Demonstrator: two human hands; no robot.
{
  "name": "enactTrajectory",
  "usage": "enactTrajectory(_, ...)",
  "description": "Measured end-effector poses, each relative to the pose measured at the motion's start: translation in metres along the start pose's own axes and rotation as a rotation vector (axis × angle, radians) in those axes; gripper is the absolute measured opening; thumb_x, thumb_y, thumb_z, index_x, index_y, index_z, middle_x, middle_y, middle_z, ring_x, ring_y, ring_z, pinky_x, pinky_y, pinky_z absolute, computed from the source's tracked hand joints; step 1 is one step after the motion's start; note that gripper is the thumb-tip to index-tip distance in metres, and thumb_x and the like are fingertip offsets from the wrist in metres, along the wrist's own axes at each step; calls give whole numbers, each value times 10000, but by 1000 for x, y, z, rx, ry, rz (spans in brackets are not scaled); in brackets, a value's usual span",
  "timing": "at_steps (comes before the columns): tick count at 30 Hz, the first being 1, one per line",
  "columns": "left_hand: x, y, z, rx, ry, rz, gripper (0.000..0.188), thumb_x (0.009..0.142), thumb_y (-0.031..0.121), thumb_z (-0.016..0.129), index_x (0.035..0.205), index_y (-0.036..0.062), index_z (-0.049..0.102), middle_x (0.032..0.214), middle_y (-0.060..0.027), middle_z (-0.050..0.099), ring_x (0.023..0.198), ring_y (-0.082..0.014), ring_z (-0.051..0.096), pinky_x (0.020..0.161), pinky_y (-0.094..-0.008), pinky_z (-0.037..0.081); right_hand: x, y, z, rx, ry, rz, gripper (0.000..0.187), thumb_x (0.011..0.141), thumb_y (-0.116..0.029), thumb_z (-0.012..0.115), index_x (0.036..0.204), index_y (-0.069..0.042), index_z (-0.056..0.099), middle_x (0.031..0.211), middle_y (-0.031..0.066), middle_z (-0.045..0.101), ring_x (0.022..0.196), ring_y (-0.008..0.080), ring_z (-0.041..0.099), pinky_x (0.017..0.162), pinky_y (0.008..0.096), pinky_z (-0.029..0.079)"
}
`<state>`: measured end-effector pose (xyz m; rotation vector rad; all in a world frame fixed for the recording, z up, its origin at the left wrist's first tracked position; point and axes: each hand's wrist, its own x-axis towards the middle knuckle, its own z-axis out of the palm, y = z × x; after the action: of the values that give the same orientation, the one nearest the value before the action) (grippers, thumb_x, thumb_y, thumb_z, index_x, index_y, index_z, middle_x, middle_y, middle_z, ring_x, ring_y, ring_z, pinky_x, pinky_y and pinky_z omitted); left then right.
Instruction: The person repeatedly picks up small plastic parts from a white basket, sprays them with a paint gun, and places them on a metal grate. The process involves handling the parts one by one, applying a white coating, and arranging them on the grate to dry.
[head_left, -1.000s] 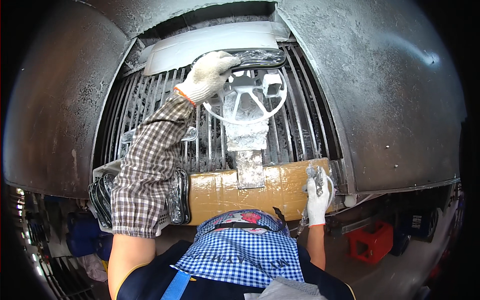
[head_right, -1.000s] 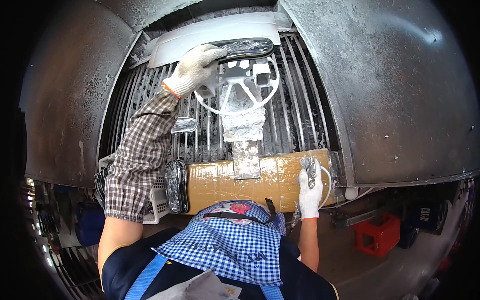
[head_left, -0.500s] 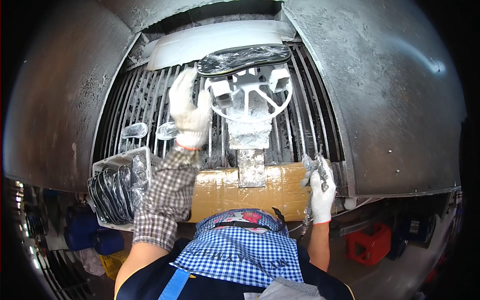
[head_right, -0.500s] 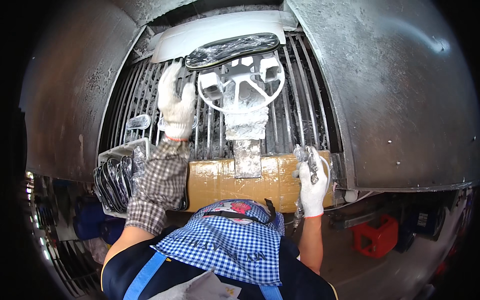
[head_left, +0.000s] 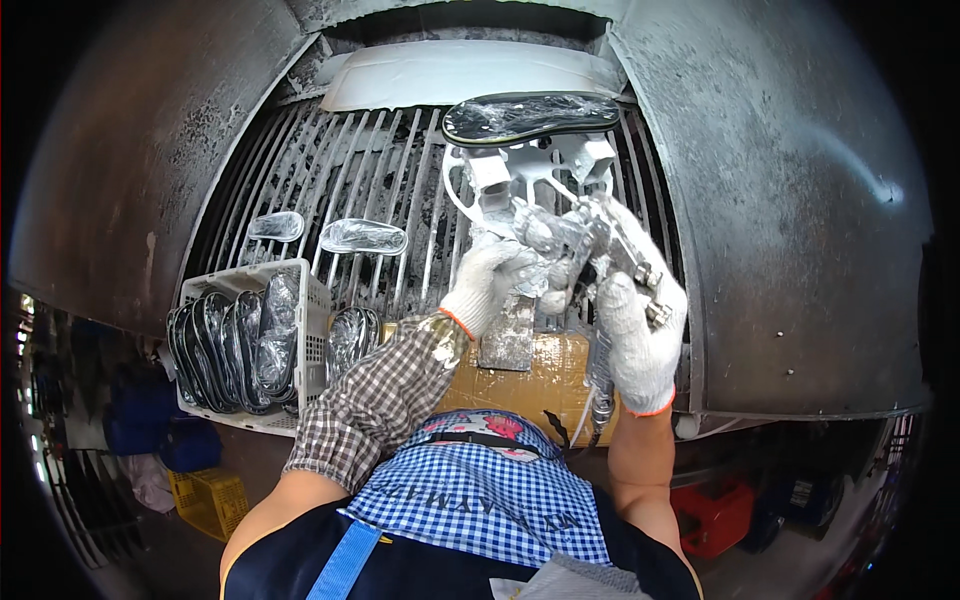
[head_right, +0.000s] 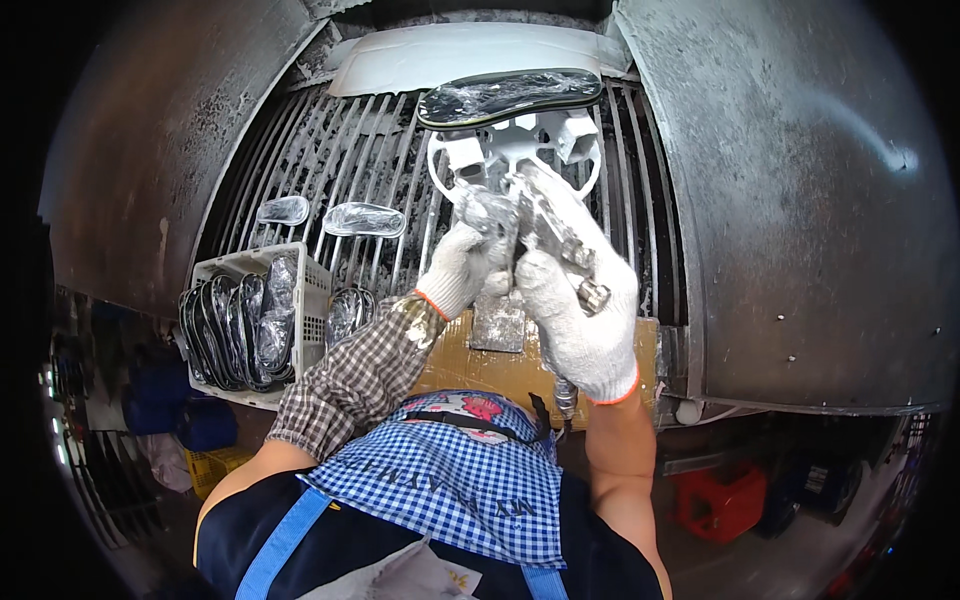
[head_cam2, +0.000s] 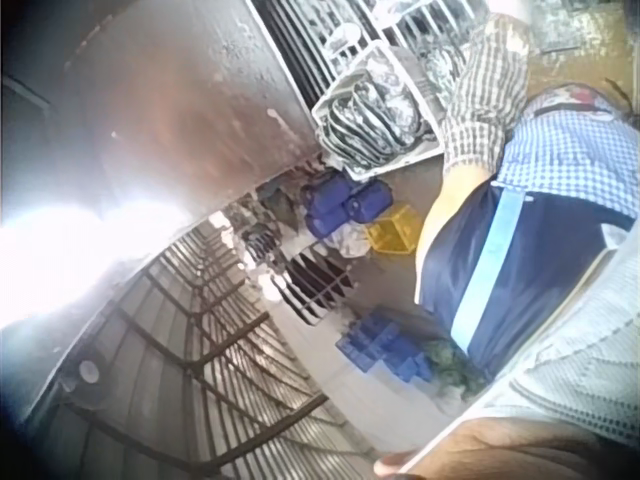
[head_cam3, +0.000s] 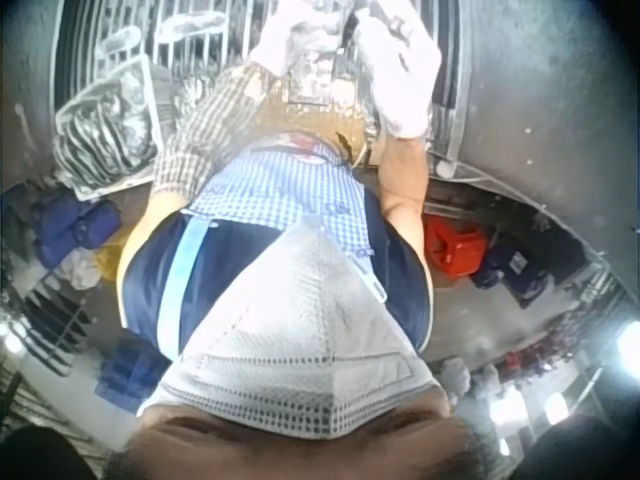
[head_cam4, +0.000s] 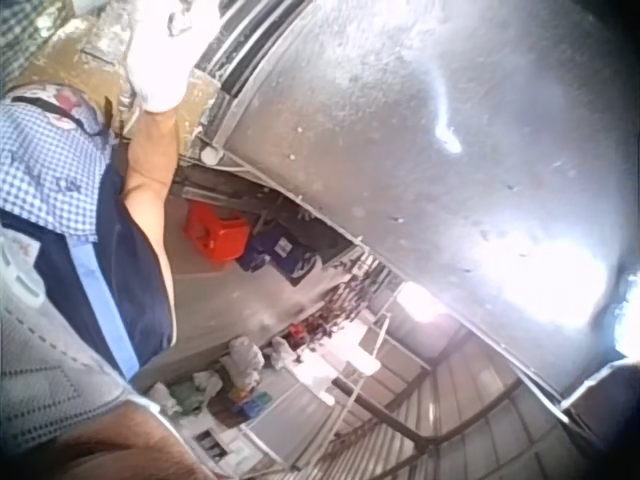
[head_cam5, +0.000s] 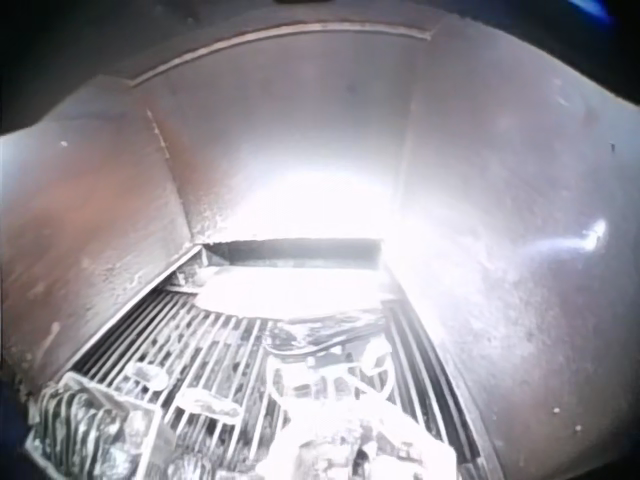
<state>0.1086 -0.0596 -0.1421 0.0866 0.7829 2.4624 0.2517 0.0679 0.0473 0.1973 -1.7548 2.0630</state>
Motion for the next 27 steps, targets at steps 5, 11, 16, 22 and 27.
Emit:
enactTrajectory(5,9,1,-8,60,15,-157,463,1004,134,539,1458,41,531,1365,-159,666,1190,-291,701,968,-436,618,14,-2,8,-82,-4,-59,597,1042,-174,699,1531,103,497,1474,196,629,1334,218,600,1148,358,446)
enactTrajectory(11,4,1,3,26,86,-93,419,1026,110,548,1399,-75,507,1310,-226,663,1153,-351,700,1001,-503,611,27,12,1,-135,101,-33,503,1064,-123,660,1504,87,539,1323,141,707,1078,135,676,946,281,543)
enactTrajectory(16,1,5,5,-10,112,-102,295,1001,83,592,1271,-35,590,1248,-233,683,1143,-374,694,1019,-568,586,28,27,-9,-58,194,32,479,1082,-149,650,1501,61,553,1146,73,733,825,48,637,724,223,540)
enactTrajectory(22,-2,8,8,-40,115,-116,256,990,68,609,1231,-14,602,1244,-218,680,1123,-386,694,1019,-572,577,30,29,-15,-21,237,15,478,1099,-154,621,1529,31,523,948,37,704,754,62,635,661,230,544)
enactTrajectory(27,1,9,4,-58,102,-125,255,990,56,607,1233,-21,593,1268,-213,665,1122,-390,695,1020,-553,582,31,28,-17,3,310,-5,472,1098,-131,612,1525,44,514,932,38,690,743,61,631,652,220,531)
